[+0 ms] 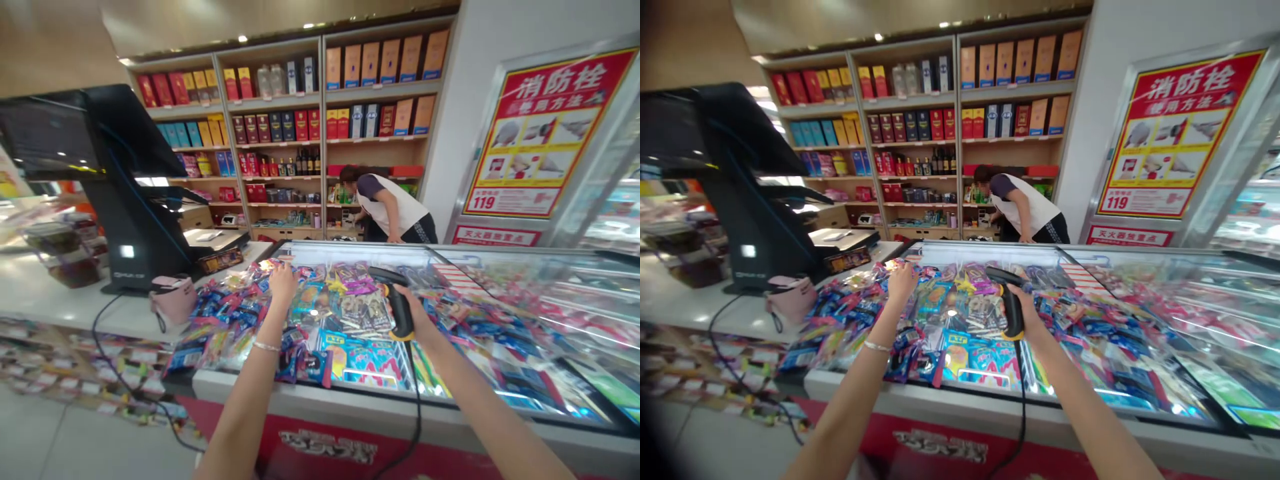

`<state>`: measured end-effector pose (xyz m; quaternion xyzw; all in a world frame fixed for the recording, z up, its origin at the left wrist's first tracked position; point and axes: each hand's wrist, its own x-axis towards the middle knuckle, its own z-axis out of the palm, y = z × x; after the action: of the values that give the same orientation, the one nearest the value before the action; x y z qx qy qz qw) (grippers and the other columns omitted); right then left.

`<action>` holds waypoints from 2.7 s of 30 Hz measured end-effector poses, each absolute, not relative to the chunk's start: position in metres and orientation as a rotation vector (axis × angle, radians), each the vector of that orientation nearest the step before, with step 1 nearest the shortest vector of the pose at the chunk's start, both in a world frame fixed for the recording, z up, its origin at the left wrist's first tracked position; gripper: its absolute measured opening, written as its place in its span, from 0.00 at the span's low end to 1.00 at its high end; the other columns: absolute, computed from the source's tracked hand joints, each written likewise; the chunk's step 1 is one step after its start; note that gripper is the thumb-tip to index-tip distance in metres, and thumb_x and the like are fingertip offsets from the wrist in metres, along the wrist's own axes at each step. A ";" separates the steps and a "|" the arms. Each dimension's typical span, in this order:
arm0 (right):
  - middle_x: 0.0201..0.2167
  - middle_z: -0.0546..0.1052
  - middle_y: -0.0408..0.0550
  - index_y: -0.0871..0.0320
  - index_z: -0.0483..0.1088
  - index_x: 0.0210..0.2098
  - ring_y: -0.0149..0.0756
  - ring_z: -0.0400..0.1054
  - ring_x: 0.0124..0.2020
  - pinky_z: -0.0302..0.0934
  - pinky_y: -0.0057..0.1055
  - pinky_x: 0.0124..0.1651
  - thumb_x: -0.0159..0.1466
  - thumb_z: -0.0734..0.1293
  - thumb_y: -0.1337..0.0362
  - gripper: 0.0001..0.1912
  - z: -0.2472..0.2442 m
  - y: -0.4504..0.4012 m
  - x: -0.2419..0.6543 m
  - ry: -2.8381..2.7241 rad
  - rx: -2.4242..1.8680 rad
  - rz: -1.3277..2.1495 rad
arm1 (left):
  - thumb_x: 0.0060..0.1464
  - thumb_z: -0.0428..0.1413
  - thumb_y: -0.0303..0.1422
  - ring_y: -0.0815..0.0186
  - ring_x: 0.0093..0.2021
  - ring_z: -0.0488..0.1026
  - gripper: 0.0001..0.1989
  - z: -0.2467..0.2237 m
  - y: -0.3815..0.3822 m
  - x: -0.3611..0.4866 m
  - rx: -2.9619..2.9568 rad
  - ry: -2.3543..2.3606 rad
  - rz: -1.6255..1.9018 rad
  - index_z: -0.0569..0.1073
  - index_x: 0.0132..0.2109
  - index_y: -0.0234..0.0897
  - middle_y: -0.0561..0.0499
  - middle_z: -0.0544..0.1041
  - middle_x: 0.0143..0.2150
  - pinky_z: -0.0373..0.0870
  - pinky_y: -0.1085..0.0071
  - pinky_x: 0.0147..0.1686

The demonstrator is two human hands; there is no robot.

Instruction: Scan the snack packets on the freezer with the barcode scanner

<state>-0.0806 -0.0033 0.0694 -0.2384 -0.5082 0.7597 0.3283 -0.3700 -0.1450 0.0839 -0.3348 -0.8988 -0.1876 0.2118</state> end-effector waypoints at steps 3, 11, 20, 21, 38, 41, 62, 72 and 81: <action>0.13 0.70 0.45 0.60 0.69 0.26 0.28 0.61 0.12 0.55 0.21 0.14 0.60 0.63 0.53 0.16 0.061 -0.024 -0.127 -1.324 -0.630 2.123 | 0.60 0.44 0.30 0.54 0.52 0.70 0.18 0.067 -0.159 -0.399 -0.787 -2.507 -0.472 0.69 0.54 0.32 0.38 0.74 0.51 0.65 0.62 0.50; 0.12 0.70 0.45 0.60 0.71 0.25 0.29 0.62 0.12 0.57 0.23 0.15 0.52 0.68 0.44 0.23 0.007 -0.067 -0.167 -1.543 -0.501 2.258 | 0.59 0.44 0.26 0.51 0.62 0.61 0.23 0.030 -0.162 -0.411 -0.696 -2.578 -0.409 0.64 0.61 0.30 0.35 0.67 0.61 0.54 0.51 0.61; 0.12 0.70 0.46 0.61 0.72 0.27 0.31 0.63 0.13 0.59 0.25 0.16 0.51 0.69 0.45 0.22 0.009 -0.070 -0.158 -1.552 -0.470 2.289 | 0.52 0.58 0.39 0.47 0.60 0.60 0.16 0.040 -0.163 -0.394 -1.019 -2.583 -0.408 0.75 0.46 0.35 0.38 0.73 0.50 0.60 0.56 0.56; 0.13 0.71 0.46 0.61 0.72 0.27 0.31 0.64 0.13 0.59 0.25 0.16 0.51 0.69 0.45 0.22 0.010 -0.070 -0.158 -1.535 -0.456 2.288 | 0.53 0.58 0.40 0.49 0.58 0.63 0.16 0.038 -0.162 -0.392 -1.074 -2.569 -0.390 0.75 0.47 0.36 0.40 0.74 0.49 0.61 0.57 0.55; 0.18 0.75 0.47 0.63 0.74 0.30 0.29 0.63 0.13 0.56 0.25 0.15 0.50 0.71 0.47 0.23 0.026 -0.053 -0.153 -1.474 -0.441 2.126 | 0.51 0.59 0.38 0.57 0.54 0.68 0.20 0.045 -0.155 -0.382 -1.516 -2.226 -0.673 0.71 0.52 0.40 0.45 0.72 0.51 0.65 0.63 0.54; 0.13 0.72 0.46 0.62 0.73 0.27 0.30 0.63 0.12 0.56 0.25 0.15 0.52 0.70 0.47 0.21 0.023 -0.053 -0.153 -1.509 -0.465 2.091 | 0.50 0.60 0.34 0.58 0.53 0.69 0.20 0.045 -0.155 -0.382 -1.606 -2.160 -0.754 0.71 0.52 0.40 0.46 0.72 0.52 0.66 0.64 0.54; 0.24 0.76 0.48 0.63 0.72 0.30 0.29 0.65 0.13 0.59 0.25 0.15 0.51 0.71 0.47 0.23 0.024 -0.055 -0.153 -1.539 -0.339 2.069 | 0.47 0.59 0.30 0.57 0.52 0.73 0.23 0.033 -0.145 -0.394 -1.609 -2.207 -0.957 0.72 0.53 0.39 0.45 0.73 0.52 0.69 0.61 0.54; 0.23 0.76 0.46 0.62 0.72 0.30 0.28 0.65 0.14 0.59 0.25 0.16 0.51 0.72 0.49 0.21 0.028 -0.058 -0.151 -1.508 -0.334 2.082 | 0.48 0.59 0.31 0.59 0.52 0.72 0.23 0.035 -0.147 -0.391 -1.634 -2.219 -0.964 0.71 0.54 0.37 0.45 0.73 0.52 0.68 0.64 0.54; 0.24 0.76 0.47 0.62 0.72 0.32 0.29 0.66 0.14 0.59 0.26 0.16 0.51 0.71 0.49 0.21 0.025 -0.057 -0.151 -1.515 -0.332 2.075 | 0.47 0.60 0.29 0.58 0.51 0.73 0.24 0.036 -0.147 -0.392 -1.659 -2.189 -0.953 0.71 0.53 0.36 0.44 0.73 0.51 0.69 0.64 0.53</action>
<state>-0.1514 -0.0567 0.0253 -0.1234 -0.5629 0.7706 0.2722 -0.3922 -0.1472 0.0360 -0.5667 -0.7478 -0.3255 0.1166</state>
